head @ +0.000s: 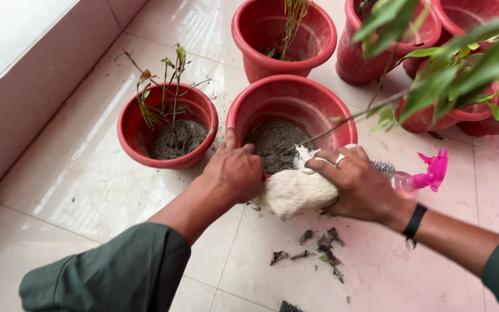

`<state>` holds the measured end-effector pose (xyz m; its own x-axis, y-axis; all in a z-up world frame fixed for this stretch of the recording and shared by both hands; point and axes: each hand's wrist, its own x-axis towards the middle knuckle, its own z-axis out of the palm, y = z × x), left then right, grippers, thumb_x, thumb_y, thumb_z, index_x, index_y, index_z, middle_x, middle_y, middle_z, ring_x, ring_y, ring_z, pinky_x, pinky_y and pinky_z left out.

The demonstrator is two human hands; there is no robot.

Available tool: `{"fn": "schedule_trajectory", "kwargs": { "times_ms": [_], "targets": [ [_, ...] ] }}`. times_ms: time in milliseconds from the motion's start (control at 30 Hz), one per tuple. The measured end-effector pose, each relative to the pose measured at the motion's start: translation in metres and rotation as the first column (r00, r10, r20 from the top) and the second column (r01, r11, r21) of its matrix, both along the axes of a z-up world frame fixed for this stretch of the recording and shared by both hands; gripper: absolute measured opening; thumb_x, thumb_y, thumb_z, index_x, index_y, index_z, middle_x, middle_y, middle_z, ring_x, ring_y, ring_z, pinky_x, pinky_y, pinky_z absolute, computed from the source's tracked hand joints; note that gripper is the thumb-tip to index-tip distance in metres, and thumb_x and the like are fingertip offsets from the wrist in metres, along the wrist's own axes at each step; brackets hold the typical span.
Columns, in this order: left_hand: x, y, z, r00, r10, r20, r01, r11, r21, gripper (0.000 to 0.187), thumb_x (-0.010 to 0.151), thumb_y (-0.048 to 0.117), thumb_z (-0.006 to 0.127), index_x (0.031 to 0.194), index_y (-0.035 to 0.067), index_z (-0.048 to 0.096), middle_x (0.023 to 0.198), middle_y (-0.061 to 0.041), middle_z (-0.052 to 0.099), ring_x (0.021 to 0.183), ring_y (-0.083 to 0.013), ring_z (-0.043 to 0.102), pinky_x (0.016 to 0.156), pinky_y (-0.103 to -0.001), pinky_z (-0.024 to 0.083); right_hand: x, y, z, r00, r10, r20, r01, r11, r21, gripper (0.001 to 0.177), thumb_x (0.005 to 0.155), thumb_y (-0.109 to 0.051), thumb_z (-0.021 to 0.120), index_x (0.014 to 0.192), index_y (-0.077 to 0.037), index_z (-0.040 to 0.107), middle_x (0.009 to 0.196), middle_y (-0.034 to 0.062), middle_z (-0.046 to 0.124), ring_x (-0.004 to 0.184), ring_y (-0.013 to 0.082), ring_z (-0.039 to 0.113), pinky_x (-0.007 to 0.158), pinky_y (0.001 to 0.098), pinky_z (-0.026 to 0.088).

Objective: The person wipes a plant pot with a cloth, cleans the leaves of a potted plant using the cloth, and holds a spray bottle next to the pot.

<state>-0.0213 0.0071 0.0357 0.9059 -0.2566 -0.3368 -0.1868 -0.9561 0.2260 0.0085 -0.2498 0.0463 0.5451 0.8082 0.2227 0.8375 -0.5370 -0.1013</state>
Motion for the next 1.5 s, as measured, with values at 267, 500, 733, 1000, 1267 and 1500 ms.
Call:
{"fn": "schedule_trajectory", "kwargs": {
  "times_ms": [267, 500, 733, 1000, 1267, 1500],
  "targets": [
    [0.001, 0.012, -0.003, 0.998, -0.016, 0.058, 0.018, 0.999, -0.035, 0.037, 0.089, 0.013, 0.048, 0.116, 0.011, 0.073, 0.145, -0.021, 0.048, 0.147, -0.0557, 0.018, 0.121, -0.057, 0.022, 0.058, -0.039, 0.014, 0.968, 0.248, 0.041, -0.242, 0.963, -0.118, 0.072, 0.058, -0.034, 0.091, 0.121, -0.016, 0.062, 0.124, 0.0107, 0.067, 0.119, 0.0316, 0.062, 0.096, 0.0501, 0.046],
    [-0.001, 0.023, -0.021, 0.989, 0.071, 0.133, -0.054, 0.991, -0.122, 0.037, 0.102, 0.026, 0.044, 0.113, 0.011, 0.076, 0.155, -0.026, 0.038, 0.147, -0.0514, 0.027, 0.128, -0.052, 0.015, 0.076, -0.039, 0.022, 0.960, 0.278, 0.010, -0.274, 0.950, -0.150, 0.059, 0.064, -0.025, 0.086, 0.118, -0.015, 0.063, 0.125, 0.0070, 0.068, 0.122, 0.0290, 0.062, 0.095, 0.0471, 0.049],
    [0.002, 0.011, -0.031, 0.906, 0.390, 0.166, -0.292, 0.858, -0.423, 0.089, 0.092, 0.025, 0.062, 0.158, -0.001, 0.008, 0.154, -0.045, 0.008, 0.141, -0.0580, 0.027, 0.117, -0.050, 0.030, 0.058, -0.030, 0.007, 0.968, 0.184, 0.170, -0.155, 0.973, -0.168, 0.059, 0.065, -0.040, 0.088, 0.113, -0.011, 0.070, 0.113, 0.0107, 0.073, 0.103, 0.0250, 0.070, 0.081, 0.0453, 0.053],
    [0.010, -0.008, -0.018, 0.824, 0.567, 0.011, -0.475, 0.700, -0.533, 0.098, 0.084, 0.015, 0.070, 0.157, -0.001, 0.007, 0.154, -0.043, 0.013, 0.132, -0.0565, 0.042, 0.113, -0.047, 0.039, 0.008, 0.011, -0.006, 0.998, 0.018, 0.060, -0.017, 1.000, -0.016, 0.068, 0.066, -0.041, 0.090, 0.119, -0.004, 0.068, 0.109, 0.0152, 0.071, 0.102, 0.0300, 0.069, 0.092, 0.0443, 0.056],
    [0.058, 0.023, -0.050, 0.838, 0.539, 0.084, -0.441, 0.760, -0.477, 0.098, 0.073, -0.004, 0.068, 0.157, 0.001, 0.017, 0.154, -0.030, 0.030, 0.140, -0.0458, 0.041, 0.116, -0.045, 0.038, 0.000, 0.011, 0.004, 0.992, 0.105, -0.064, -0.102, 0.994, 0.043, 0.079, 0.060, -0.027, 0.092, 0.128, -0.004, 0.061, 0.127, 0.0195, 0.064, 0.116, 0.0373, 0.062, 0.096, 0.0450, 0.051],
    [0.078, 0.051, -0.047, 0.904, 0.380, 0.195, -0.258, 0.850, -0.459, 0.092, 0.072, -0.005, 0.067, 0.155, 0.005, 0.028, 0.158, -0.025, 0.027, 0.141, -0.0415, 0.036, 0.116, -0.042, 0.031, 0.053, -0.025, 0.020, 0.922, 0.351, 0.161, -0.363, 0.930, 0.051, 0.077, 0.058, -0.042, 0.092, 0.123, -0.015, 0.062, 0.123, 0.0136, 0.064, 0.120, 0.0375, 0.058, 0.106, 0.0525, 0.042]
  ]
}}
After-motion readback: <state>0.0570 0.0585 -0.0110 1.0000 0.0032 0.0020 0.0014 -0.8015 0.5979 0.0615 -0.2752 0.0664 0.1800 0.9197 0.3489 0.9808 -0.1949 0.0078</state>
